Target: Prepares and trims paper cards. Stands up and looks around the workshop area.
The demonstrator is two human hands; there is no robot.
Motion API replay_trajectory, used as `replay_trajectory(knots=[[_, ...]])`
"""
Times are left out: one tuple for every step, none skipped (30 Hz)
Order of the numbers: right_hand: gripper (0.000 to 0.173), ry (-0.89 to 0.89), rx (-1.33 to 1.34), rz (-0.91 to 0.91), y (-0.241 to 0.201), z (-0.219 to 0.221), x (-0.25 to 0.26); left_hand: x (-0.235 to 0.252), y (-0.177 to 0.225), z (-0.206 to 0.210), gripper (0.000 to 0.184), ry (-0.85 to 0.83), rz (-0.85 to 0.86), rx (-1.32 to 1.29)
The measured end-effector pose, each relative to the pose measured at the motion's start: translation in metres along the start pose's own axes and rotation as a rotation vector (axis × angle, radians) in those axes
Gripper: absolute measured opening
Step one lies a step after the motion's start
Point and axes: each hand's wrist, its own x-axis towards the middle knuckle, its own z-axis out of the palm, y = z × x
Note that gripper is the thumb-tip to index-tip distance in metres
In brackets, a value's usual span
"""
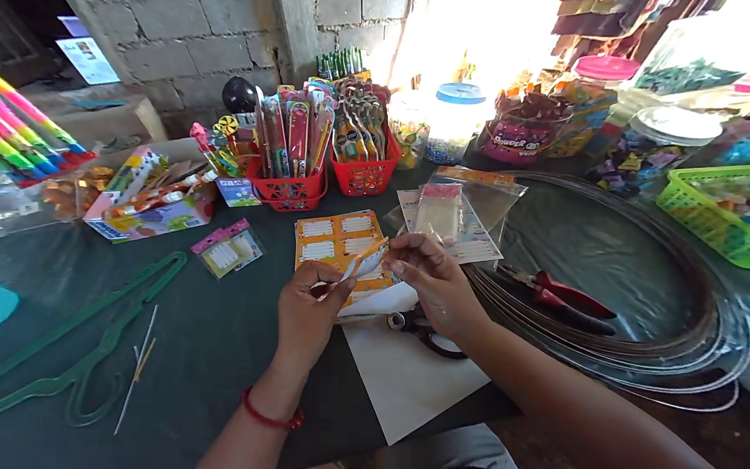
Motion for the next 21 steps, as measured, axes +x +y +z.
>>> replay_trajectory(knots=[[0.016, -0.004, -0.002, 0.001, 0.0, 0.0, 0.0, -0.001, -0.001, 0.0, 0.008, -0.001, 0.038, 0.04], [0.014, 0.001, -0.006, -0.001, 0.0, 0.0, 0.0, -0.001, -0.002, 0.0, 0.007, 0.003, 0.085, 0.084], [0.012, 0.01, -0.017, -0.003, -0.001, 0.001, 0.0, -0.002, -0.003, 0.001, 0.006, 0.01, 0.134, 0.124], [0.01, 0.017, -0.034, -0.007, -0.002, 0.002, -0.001, -0.001, -0.004, 0.001, 0.006, 0.021, 0.182, 0.159], [0.008, 0.017, -0.051, -0.018, -0.002, 0.002, -0.001, -0.001, -0.005, 0.001, 0.005, 0.035, 0.229, 0.195], [0.007, 0.008, -0.067, -0.035, -0.002, 0.001, -0.001, -0.001, -0.006, 0.001, 0.006, 0.046, 0.268, 0.236], [0.007, -0.01, -0.083, -0.053, -0.001, 0.0, -0.001, -0.002, -0.006, 0.001, 0.006, 0.057, 0.299, 0.285], [0.006, -0.028, -0.099, -0.075, 0.001, -0.001, -0.001, -0.002, -0.007, 0.001, 0.007, 0.066, 0.325, 0.342], [0.005, -0.042, -0.108, -0.093, 0.002, -0.002, -0.001, -0.002, -0.007, 0.001, 0.007, 0.073, 0.352, 0.404], [0.005, -0.052, -0.113, -0.105, 0.002, -0.002, -0.001, -0.002, -0.008, 0.001, 0.007, 0.078, 0.382, 0.463], [0.006, -0.064, -0.123, -0.116, 0.002, -0.002, -0.001, -0.002, -0.008, 0.001, 0.007, 0.084, 0.417, 0.521], [0.006, -0.084, -0.153, -0.138, 0.003, -0.003, -0.001, -0.002, -0.008, 0.002, 0.007, 0.085, 0.452, 0.574], [0.008, -0.116, -0.205, -0.174, 0.003, -0.004, -0.001, -0.002, -0.008, 0.002, 0.007, 0.08, 0.486, 0.617], [0.012, -0.156, -0.282, -0.22, 0.003, -0.006, 0.0, -0.002, -0.008, 0.002, 0.006, 0.073, 0.515, 0.655], [0.019, -0.197, -0.37, -0.266, 0.002, -0.008, 0.0, -0.002, -0.008, 0.003, 0.005, 0.069, 0.538, 0.682], [0.023, -0.227, -0.448, -0.308, 0.001, -0.009, 0.001, -0.003, -0.008, 0.004, 0.004, 0.067, 0.553, 0.701], [0.024, -0.249, -0.497, -0.333, 0.0, -0.009, 0.001, -0.003, -0.007, 0.004, 0.002, 0.059, 0.558, 0.715], [0.024, -0.26, -0.516, -0.347, -0.001, -0.009, 0.001, -0.003, -0.007, 0.004, 0.002, 0.046, 0.554, 0.722], [0.023, -0.264, -0.514, -0.351, -0.001, -0.01, 0.001, -0.003, -0.006, 0.005, 0.008, 0.021, 0.539, 0.711], [0.023, -0.272, -0.502, -0.346, -0.001, -0.011, 0.003, -0.002, -0.006, 0.004, 0.02, -0.025, 0.511, 0.669], [0.022, -0.289, -0.481, -0.331, -0.002, -0.013, 0.005, -0.002, -0.006, 0.002, 0.039, -0.107, 0.462, 0.591]])
